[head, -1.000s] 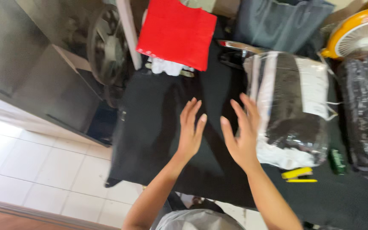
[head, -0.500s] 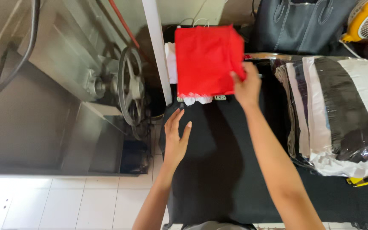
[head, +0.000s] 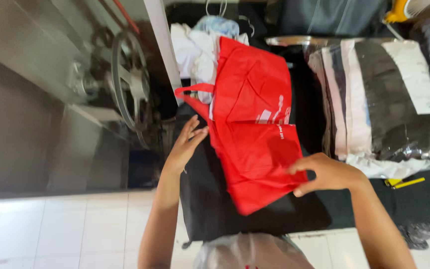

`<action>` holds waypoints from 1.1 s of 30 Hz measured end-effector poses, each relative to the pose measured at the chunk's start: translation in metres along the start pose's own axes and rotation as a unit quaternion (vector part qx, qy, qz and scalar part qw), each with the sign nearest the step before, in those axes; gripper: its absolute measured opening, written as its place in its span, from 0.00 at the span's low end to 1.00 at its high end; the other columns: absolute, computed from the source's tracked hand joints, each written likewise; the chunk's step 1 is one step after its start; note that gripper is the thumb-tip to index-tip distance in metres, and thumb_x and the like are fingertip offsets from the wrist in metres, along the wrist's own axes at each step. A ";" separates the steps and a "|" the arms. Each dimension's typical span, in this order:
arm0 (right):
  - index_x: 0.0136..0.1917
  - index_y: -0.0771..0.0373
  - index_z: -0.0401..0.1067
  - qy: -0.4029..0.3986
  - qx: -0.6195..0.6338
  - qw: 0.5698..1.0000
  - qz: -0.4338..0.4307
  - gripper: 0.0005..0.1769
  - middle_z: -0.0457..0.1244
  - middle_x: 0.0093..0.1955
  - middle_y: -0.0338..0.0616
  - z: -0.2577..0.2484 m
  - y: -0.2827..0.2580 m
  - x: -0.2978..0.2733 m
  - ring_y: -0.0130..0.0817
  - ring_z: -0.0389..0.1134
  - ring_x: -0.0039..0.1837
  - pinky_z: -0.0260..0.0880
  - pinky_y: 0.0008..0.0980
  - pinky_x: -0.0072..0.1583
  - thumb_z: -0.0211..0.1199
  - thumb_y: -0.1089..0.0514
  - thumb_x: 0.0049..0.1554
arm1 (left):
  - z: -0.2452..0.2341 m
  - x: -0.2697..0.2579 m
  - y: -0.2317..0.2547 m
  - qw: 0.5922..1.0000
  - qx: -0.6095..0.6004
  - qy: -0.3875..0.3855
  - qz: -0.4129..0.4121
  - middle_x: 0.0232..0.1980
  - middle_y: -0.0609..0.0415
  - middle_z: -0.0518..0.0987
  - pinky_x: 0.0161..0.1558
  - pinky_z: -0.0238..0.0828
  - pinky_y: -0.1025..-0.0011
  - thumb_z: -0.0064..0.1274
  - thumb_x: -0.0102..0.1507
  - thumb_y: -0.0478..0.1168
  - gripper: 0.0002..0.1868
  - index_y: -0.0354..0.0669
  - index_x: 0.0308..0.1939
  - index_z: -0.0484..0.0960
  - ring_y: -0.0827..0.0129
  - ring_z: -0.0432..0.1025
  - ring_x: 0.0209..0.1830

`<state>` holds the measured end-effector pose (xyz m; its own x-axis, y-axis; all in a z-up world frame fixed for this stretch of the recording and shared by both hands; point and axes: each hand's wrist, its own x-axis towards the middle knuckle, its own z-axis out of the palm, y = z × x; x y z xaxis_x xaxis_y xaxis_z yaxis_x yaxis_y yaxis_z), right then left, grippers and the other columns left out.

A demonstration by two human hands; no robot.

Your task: The person uses a yellow box cutter to open a plastic-wrapped package of dark clothing on a table. They then place the package into a red reusable shopping bag and arrange it. Finally, the person picks up a stack of folded dark blue garments from a nearby shelf.

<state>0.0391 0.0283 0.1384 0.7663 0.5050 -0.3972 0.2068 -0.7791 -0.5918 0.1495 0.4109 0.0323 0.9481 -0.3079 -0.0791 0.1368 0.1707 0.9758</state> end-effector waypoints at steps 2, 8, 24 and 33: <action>0.60 0.59 0.79 0.104 0.139 0.982 0.077 0.23 0.73 0.51 0.41 0.015 0.001 -0.001 0.39 0.74 0.51 0.72 0.37 0.57 0.69 0.47 0.54 | 0.010 -0.007 -0.027 0.998 -0.013 -0.053 0.035 0.75 0.45 0.68 0.70 0.60 0.61 0.52 0.68 0.48 0.39 0.39 0.79 0.54 0.58 0.65 0.72; 0.71 0.68 0.63 0.374 0.085 0.923 -0.023 0.42 0.61 0.68 0.59 0.069 -0.047 0.074 0.50 0.64 0.69 0.64 0.41 0.67 0.73 0.43 0.53 | 0.065 -0.022 -0.039 0.999 -0.013 0.015 -0.033 0.74 0.48 0.66 0.67 0.62 0.62 0.50 0.67 0.49 0.41 0.44 0.80 0.53 0.61 0.62 0.72; 0.75 0.60 0.61 0.449 0.378 0.804 -0.098 0.36 0.58 0.76 0.40 0.029 0.022 0.022 0.29 0.60 0.76 0.68 0.31 0.65 0.55 0.78 0.55 | 0.048 -0.077 -0.088 0.940 -0.006 0.269 0.209 0.67 0.45 0.77 0.67 0.68 0.68 0.56 0.70 0.31 0.14 0.30 0.58 0.76 0.64 0.72 0.64; 0.79 0.65 0.64 0.616 -0.172 0.767 -0.050 0.23 0.58 0.77 0.52 -0.002 -0.051 -0.032 0.49 0.59 0.78 0.62 0.46 0.77 0.64 0.64 0.74 | 0.106 -0.113 -0.043 0.951 -0.048 0.270 0.142 0.65 0.48 0.75 0.69 0.63 0.68 0.51 0.71 0.34 0.21 0.33 0.68 0.72 0.66 0.68 0.66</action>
<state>0.0052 0.0508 0.1828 0.6853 -0.0015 0.7283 0.2868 -0.9186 -0.2718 0.0064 0.3387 0.0209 0.9562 0.2852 0.0658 -0.1453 0.2676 0.9525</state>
